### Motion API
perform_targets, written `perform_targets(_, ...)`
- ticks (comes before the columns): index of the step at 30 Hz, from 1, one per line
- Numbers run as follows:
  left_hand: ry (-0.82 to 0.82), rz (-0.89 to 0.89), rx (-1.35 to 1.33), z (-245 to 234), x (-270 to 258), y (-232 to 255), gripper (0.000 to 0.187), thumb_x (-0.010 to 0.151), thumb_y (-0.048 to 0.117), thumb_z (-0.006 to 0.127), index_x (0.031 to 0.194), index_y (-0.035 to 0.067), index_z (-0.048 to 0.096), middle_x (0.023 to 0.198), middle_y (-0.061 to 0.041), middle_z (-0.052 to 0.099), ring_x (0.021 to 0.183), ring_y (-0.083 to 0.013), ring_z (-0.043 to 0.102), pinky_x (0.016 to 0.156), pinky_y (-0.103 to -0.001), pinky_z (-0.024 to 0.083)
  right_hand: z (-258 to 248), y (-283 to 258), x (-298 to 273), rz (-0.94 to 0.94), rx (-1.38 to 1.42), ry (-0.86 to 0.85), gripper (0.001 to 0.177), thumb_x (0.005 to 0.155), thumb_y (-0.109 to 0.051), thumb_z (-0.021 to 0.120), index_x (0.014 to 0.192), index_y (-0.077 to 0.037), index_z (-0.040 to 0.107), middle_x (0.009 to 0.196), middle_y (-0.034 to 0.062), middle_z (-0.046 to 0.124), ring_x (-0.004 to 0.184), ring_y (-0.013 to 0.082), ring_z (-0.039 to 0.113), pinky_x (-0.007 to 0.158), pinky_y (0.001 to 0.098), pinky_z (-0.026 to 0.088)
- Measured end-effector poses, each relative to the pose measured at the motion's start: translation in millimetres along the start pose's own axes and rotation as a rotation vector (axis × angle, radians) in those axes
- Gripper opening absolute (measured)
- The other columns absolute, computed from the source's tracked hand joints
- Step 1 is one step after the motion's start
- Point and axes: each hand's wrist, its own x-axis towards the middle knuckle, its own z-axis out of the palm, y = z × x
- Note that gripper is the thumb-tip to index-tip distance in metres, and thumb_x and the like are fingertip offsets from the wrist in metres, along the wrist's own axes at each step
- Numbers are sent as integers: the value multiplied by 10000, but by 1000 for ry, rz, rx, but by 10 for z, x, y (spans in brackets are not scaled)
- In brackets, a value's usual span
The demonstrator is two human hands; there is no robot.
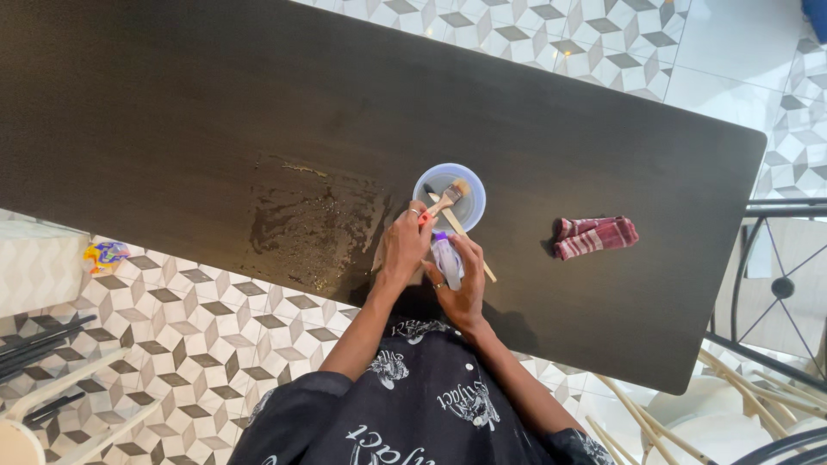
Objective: The person applies a dark liquid substance to a table surface using a brush and a spray bottle, then wipes the surface with a cloth.
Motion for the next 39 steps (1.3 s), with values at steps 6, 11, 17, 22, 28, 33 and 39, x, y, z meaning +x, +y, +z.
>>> perform_targets(6, 156, 67, -93, 3, -100, -39, 167, 962, 197, 673, 1014, 46, 627, 917, -194, 742, 827, -384, 730, 679, -466, 560, -208, -439, 217, 86, -133, -97, 519, 920, -119, 768, 1388, -51, 553, 1331, 192, 601, 1235, 356, 629, 1024, 438, 521)
perform_targets(11, 142, 21, -328, -120, -119, 91, 222, 943, 189, 728, 1039, 8, 642, 872, -144, 741, 719, -213, 756, 611, -327, 595, -255, -694, 358, 193, -220, -95, 438, 988, -181, 687, 1392, -56, 572, 1316, 199, 609, 1203, 354, 630, 999, 436, 519)
perform_targets(17, 176, 61, -412, -286, -284, 241, 243, 958, 179, 727, 1082, -12, 642, 838, -114, 743, 712, -164, 750, 626, -294, 594, -188, -631, 603, 47, -389, -208, 480, 884, -33, 674, 1361, -65, 624, 1247, 171, 628, 1186, 384, 599, 1016, 465, 482)
perform_targets(22, 199, 93, -449, -380, -373, 406, 232, 961, 164, 722, 1102, -4, 648, 822, -105, 742, 687, -156, 731, 600, -293, 574, -137, -477, 769, 85, -503, -366, 602, 766, 0, 718, 1353, -107, 642, 1101, 129, 664, 1039, 359, 616, 915, 475, 479)
perform_targets(28, 203, 180, -419, -481, -475, 626, 229, 965, 168, 742, 1103, 11, 648, 856, -107, 717, 698, -160, 703, 628, -304, 561, -140, -364, 773, 30, -459, -305, 524, 790, -24, 740, 1298, -148, 701, 1039, 88, 702, 951, 297, 653, 854, 425, 487)
perform_targets(33, 147, 336, -404, -623, -594, 697, 327, 988, 163, 708, 1280, 36, 631, 1047, -119, 717, 847, -158, 707, 690, -294, 563, -177, -344, 734, -61, -472, -182, 459, 842, -47, 758, 1287, -157, 733, 1047, 71, 715, 934, 243, 659, 841, 394, 449)
perform_targets(39, 138, 156, -420, -598, -837, 298, 353, 980, 191, 707, 1300, 56, 652, 984, -57, 743, 805, -111, 701, 634, -257, 538, -247, -374, 760, -38, -495, -54, 227, 970, -154, 768, 1196, -133, 769, 990, 70, 722, 893, 231, 646, 800, 407, 436)
